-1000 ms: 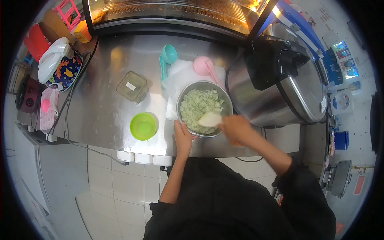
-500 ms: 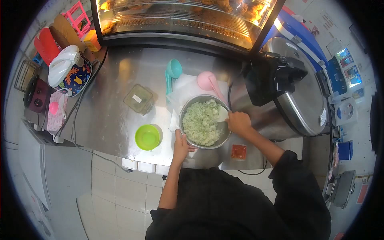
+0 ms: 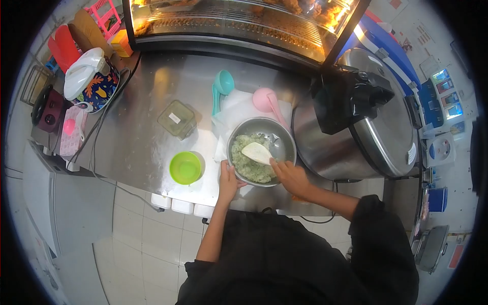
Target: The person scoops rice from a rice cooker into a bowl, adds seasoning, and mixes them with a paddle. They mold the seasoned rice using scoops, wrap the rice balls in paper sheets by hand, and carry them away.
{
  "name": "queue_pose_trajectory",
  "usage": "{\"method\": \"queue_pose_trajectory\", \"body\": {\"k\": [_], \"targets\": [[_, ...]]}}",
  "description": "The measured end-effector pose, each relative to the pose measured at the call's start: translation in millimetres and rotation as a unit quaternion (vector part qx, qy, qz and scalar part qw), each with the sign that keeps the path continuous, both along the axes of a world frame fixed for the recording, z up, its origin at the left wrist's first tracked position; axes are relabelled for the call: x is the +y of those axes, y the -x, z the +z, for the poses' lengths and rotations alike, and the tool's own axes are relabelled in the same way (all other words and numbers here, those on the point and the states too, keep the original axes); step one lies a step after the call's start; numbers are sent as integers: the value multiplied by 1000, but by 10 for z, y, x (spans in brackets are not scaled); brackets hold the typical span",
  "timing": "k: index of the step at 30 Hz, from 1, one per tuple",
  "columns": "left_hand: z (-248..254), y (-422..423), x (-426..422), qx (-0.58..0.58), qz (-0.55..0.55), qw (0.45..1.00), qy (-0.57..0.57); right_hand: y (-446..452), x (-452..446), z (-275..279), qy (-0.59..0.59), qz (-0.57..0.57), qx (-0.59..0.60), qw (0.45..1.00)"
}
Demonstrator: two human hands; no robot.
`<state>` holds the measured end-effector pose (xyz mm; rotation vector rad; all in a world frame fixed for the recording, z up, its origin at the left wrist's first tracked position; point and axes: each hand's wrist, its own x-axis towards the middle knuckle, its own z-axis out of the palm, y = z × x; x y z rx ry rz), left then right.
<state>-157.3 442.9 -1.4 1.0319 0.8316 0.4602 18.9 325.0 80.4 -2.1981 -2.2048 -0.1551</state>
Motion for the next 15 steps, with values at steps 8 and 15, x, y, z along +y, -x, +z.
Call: {"method": "queue_pose_trajectory", "body": {"k": [8,15], "targets": [[-5,-21,-83,4,34,999,-19,53,301,109,47,-250,251,934],[23,-37,-136,36,53,996,-63,458,264,-369,175,-256,151,939]]}}
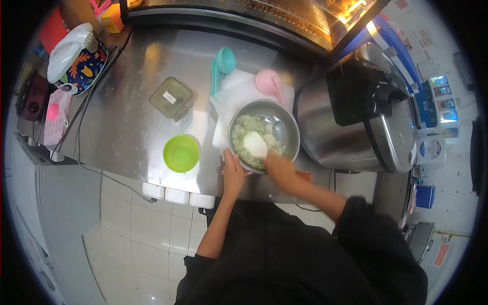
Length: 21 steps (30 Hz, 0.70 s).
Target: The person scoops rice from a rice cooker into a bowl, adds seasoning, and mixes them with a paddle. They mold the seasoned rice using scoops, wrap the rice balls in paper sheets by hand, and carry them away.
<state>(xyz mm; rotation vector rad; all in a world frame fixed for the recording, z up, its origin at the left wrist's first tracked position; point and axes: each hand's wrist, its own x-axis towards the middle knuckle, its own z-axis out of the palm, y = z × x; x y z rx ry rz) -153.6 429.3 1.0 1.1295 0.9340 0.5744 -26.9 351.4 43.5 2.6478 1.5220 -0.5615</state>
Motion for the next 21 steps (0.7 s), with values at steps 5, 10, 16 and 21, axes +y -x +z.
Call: {"method": "queue_pose_trajectory", "body": {"k": [5,10,16,21], "targets": [[-17,-7,-15,-39,7,999,35,-262,407,201,-2,154,-23,988],[47,-52,-54,-3,39,999,-33,109,-68,310,134,-7,-3,991],[-12,-34,58,18,-5,1000,-9,-731,514,206,123,75,121,982],[155,-37,101,50,-22,998,-5,-1059,703,381,109,55,159,980]]}}
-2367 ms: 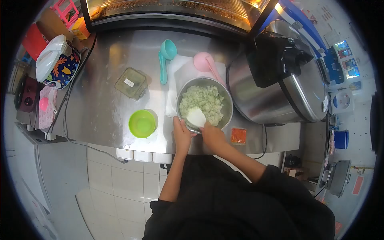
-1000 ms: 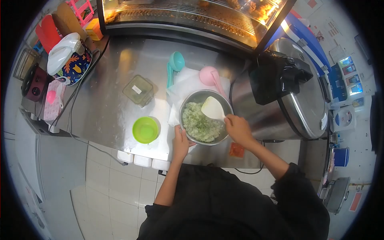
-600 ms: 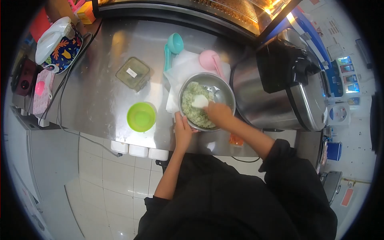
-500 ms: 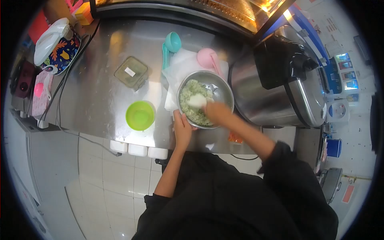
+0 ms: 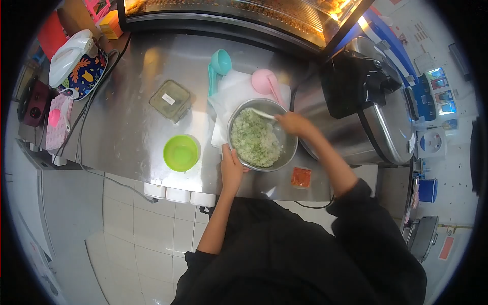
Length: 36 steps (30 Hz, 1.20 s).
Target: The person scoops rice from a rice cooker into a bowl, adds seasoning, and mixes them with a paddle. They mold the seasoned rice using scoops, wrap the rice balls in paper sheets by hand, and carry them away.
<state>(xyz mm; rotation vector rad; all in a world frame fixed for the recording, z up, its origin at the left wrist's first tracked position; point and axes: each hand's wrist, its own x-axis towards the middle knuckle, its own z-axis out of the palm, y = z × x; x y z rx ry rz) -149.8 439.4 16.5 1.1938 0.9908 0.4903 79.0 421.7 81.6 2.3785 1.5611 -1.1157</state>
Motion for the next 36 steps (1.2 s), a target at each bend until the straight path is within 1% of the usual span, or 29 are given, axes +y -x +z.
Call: {"method": "queue_pose_trajectory", "body": {"k": [1,3,5,8,9,11,12,13,14,16,17,18,20,21,23,24,25,27,28,30,31,32,33,34,36], "targets": [[-4,-9,1,-7,1,1000,25,17,37,-276,-66,14,-25,997],[6,-63,-36,-15,3,998,58,410,-184,-709,-129,32,-100,986],[47,-92,-56,-5,53,999,-1,1048,-567,-308,-164,-69,-175,968],[-52,-52,-47,-14,27,1000,2,1129,-576,-339,-139,-98,-188,967],[-96,-42,-35,-9,23,1000,1,909,-502,-640,-188,-46,-193,962],[-157,-43,-13,-43,8,998,38,773,-303,-508,-167,-55,-199,964],[-140,-41,-32,-42,6,999,35,751,-259,-448,-147,-56,-210,965],[-113,-74,-39,-37,27,999,5,813,-346,-399,-140,-92,-167,971],[-88,-92,-39,-32,48,998,-25,818,-408,-319,-146,-91,-168,971],[-107,-65,-24,-20,42,999,-27,760,-548,-70,-64,-45,-101,992],[-131,-46,-6,-19,33,999,-23,500,-535,-18,-17,12,-40,999],[-141,-31,4,-18,26,999,-18,327,-383,78,-18,11,-41,999],[-20,-4,40,-8,7,1000,-21,68,-121,304,34,-62,-17,997],[3,5,65,9,-14,1000,-21,90,-27,277,31,-65,-18,997],[16,1,110,23,-38,999,-21,260,234,118,89,-119,28,989],[7,-20,127,16,-21,999,-39,382,167,15,40,-39,-19,998],[-14,-31,99,9,-2,999,-51,583,-42,-74,-3,45,-65,997],[-26,-35,62,1,11,998,-58,993,-522,-24,-35,-59,-100,993],[-3,-47,58,0,26,997,-69,1036,-530,-26,-32,-52,-106,992],[9,-30,36,22,20,997,-65,1158,-540,-82,-20,-98,-169,981],[10,-32,62,20,11,998,-65,1011,-425,-184,-102,-9,-199,975],[18,-12,59,20,2,998,-65,835,-301,-267,-77,-36,-172,981],[15,12,55,24,-1,997,-70,724,-161,-225,-55,-64,-145,986],[-3,11,69,25,0,997,-75,644,-121,-132,-62,-72,-143,985],[-29,-36,87,18,2,996,-84,405,-186,168,-54,49,-181,981]]}}
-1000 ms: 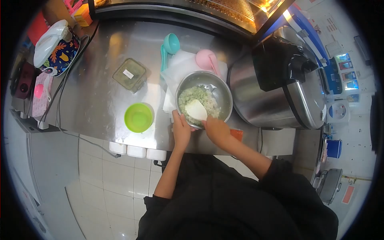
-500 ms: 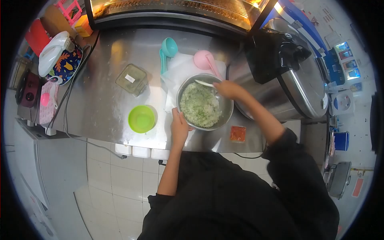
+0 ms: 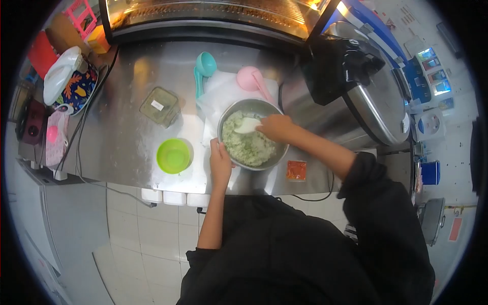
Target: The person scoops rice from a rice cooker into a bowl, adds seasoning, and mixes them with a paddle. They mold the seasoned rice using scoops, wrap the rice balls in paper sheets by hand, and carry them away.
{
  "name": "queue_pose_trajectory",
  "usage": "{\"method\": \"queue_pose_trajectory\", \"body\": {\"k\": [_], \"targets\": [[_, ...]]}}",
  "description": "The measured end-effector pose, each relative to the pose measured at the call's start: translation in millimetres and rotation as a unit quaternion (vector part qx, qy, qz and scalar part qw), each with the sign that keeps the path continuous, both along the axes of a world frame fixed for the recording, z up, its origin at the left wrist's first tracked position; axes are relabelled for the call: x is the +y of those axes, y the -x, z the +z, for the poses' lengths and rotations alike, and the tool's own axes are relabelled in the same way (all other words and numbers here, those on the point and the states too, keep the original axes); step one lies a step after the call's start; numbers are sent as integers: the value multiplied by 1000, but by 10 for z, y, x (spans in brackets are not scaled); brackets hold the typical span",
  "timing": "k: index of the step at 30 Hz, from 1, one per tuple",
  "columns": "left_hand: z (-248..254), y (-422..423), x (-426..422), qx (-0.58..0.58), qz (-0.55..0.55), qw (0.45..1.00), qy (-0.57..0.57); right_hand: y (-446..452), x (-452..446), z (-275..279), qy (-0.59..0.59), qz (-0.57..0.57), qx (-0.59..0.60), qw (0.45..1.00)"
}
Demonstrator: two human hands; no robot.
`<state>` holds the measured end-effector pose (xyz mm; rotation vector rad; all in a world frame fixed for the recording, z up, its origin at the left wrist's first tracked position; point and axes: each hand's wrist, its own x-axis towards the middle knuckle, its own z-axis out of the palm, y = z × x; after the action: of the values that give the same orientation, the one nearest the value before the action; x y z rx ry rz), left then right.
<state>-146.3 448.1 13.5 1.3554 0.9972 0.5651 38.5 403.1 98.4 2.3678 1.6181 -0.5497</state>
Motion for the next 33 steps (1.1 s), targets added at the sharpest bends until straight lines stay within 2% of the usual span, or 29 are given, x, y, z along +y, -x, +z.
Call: {"method": "queue_pose_trajectory", "body": {"k": [2,3,4,6,7,8,10,12,14,15,16,18,19,21,24,26,28,29,30,32,33], "targets": [[-43,51,-16,-20,36,999,13,-84,-217,368,8,37,-102,994],[18,94,-10,-18,49,995,81,-143,-331,399,26,31,-137,990],[21,152,-45,-17,51,995,81,-177,-445,416,43,24,-171,984],[37,289,-103,4,86,993,-77,-210,-745,141,20,50,-139,989],[39,371,-100,1,72,978,-196,-162,-825,86,2,74,-109,991],[37,409,-135,2,73,977,-199,-138,-904,48,-1,74,-107,991],[226,448,-209,64,42,936,-343,-74,-989,83,-40,38,-67,996],[348,362,-258,73,43,930,-359,-127,-1048,60,-34,30,-56,997],[347,252,-276,29,49,972,-230,-175,-1034,57,-35,20,-52,998],[338,254,-250,102,-32,993,-42,-191,-1035,63,-31,42,-43,998],[227,235,-265,103,-30,993,-44,-201,-1041,65,-25,64,-34,997],[-14,214,-306,-21,-105,988,109,-186,-1062,33,-36,79,-10,996],[-66,209,-309,-18,-105,989,106,-162,-1061,21,-48,90,12,995],[-124,183,-345,-113,-59,982,139,-2,-1084,19,-46,49,52,996],[-81,222,-372,-48,-65,986,148,291,-1086,-63,-73,-15,121,990],[-89,236,-383,-49,-57,987,140,325,-1014,-219,-104,-36,151,982],[-89,248,-401,-28,-58,988,139,282,-905,-355,-172,-38,248,953],[-113,248,-413,-36,-35,987,149,190,-801,-338,-113,-76,313,940],[-104,245,-408,-34,-40,988,145,94,-683,-365,-119,-78,313,939],[-75,254,-399,2,-41,991,128,-77,-518,-499,9,-120,449,885],[-51,250,-398,10,-35,992,123,-163,-458,-493,3,-122,450,885]]}}
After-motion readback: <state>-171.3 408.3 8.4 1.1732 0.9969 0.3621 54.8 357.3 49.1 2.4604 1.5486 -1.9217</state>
